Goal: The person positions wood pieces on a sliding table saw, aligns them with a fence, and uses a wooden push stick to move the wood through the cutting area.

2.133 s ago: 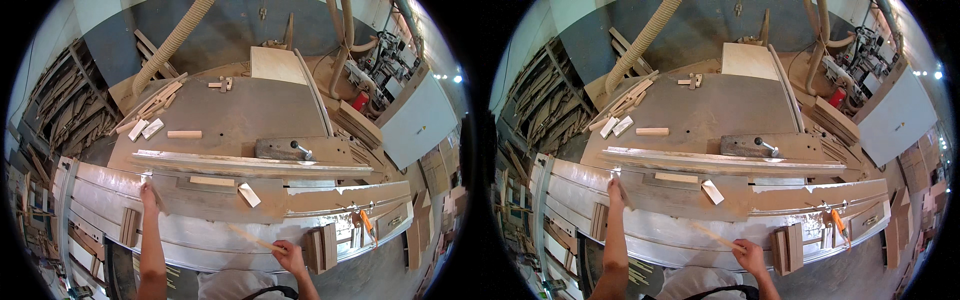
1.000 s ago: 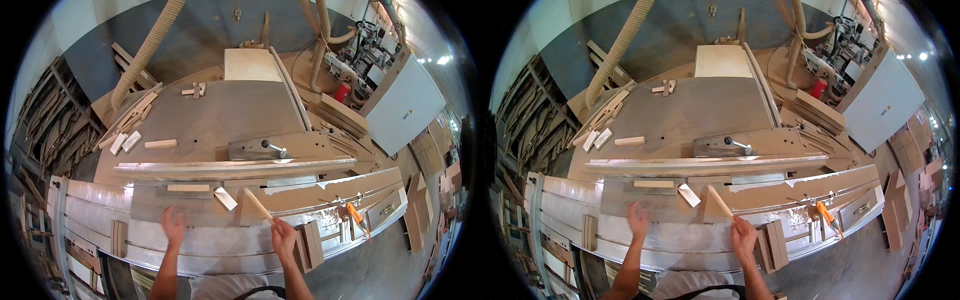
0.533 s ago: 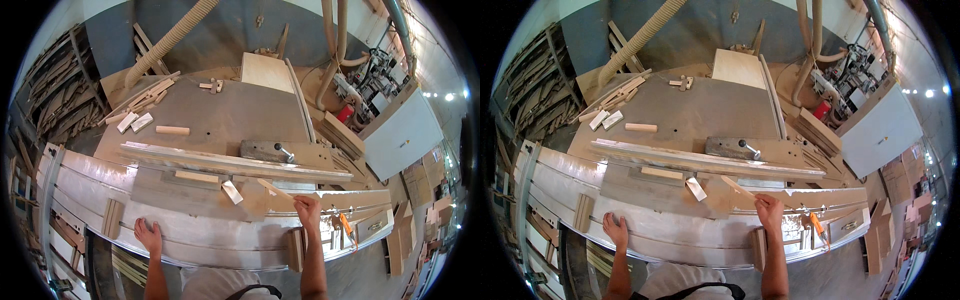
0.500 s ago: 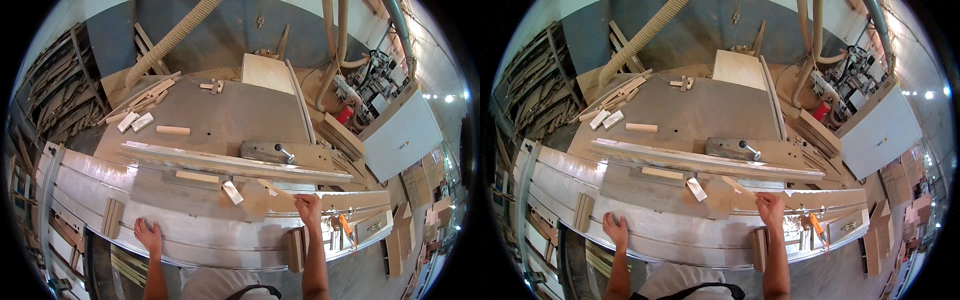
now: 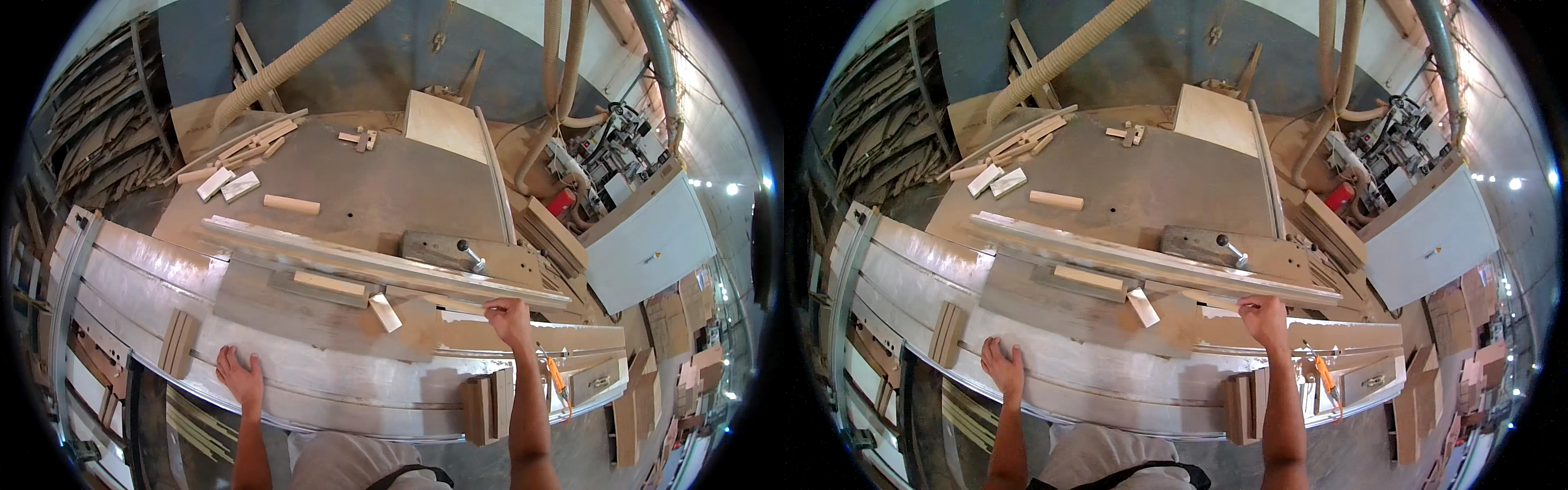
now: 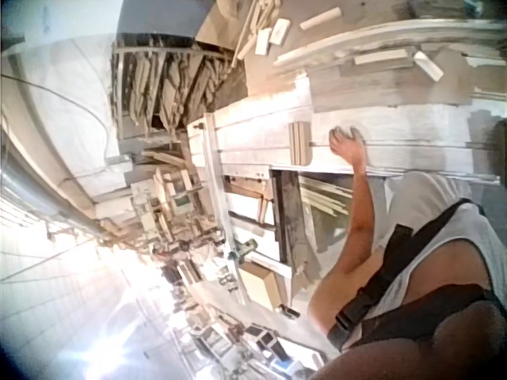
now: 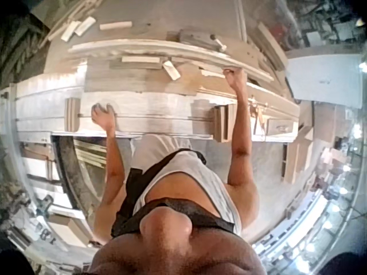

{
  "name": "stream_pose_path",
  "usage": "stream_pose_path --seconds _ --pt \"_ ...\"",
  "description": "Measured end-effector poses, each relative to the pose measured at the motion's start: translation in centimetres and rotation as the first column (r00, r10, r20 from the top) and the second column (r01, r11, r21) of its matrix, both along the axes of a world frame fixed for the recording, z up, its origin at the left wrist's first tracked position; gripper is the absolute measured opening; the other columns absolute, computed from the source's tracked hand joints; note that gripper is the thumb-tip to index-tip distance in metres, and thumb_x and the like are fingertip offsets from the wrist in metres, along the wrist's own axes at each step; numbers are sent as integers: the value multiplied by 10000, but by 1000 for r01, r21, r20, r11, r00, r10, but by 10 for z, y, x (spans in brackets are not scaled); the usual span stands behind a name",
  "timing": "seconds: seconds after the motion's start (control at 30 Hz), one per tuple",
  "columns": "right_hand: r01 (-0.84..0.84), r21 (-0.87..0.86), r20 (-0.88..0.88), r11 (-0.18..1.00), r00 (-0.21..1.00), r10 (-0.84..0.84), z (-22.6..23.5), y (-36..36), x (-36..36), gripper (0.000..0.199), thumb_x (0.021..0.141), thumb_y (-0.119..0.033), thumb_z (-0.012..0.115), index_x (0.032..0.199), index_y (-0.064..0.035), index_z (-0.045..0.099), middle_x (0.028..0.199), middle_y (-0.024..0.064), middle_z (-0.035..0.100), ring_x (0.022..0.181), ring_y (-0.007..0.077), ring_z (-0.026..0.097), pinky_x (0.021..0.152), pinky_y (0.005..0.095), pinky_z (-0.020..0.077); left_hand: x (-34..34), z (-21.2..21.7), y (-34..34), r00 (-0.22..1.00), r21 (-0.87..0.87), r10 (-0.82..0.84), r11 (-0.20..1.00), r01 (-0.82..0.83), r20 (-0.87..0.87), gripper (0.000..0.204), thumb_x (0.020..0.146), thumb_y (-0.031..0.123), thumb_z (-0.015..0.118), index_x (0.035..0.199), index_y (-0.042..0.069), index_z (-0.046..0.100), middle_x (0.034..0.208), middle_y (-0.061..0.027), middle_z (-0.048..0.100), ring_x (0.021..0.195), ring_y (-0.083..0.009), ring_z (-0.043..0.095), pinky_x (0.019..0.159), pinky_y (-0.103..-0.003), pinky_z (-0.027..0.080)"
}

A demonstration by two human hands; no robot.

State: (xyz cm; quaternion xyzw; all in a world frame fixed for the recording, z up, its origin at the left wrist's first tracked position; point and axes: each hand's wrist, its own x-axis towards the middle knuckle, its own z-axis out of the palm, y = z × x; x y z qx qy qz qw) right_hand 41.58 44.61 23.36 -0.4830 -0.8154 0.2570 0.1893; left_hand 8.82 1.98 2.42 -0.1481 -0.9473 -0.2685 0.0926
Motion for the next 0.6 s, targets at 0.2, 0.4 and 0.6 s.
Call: stream_pose_path --seconds 0.2,0.4,0.6 --pt "-42 42 87 998 996 38 15 2 -22 152 757 -116 691 859 -49 782 765 142 734 702 256 712 681 337 549 0 1 -2 1000 -25 8 1000 -8 1 543 838 282 709 1296 44 539 1405 -162 500 1325 -367 431 1129 -512 283" --pt "-83 31 15 996 997 82 17 11 -33 138 747 -108 708 838 -29 776 732 148 722 663 236 712 644 325 540 0 6 3 1000 -23 9 1000 -8 30 552 832 286 703 1294 35 534 1401 -165 501 1332 -363 423 1137 -515 268" --pt "-44 -100 -49 994 998 39 5 29 -21 131 767 -78 722 850 13 768 694 116 717 615 144 660 600 284 512 2 11 4 999 -20 13 1000 -13 33 550 837 301 692 1292 35 535 1401 -165 502 1341 -361 417 1143 -521 261"
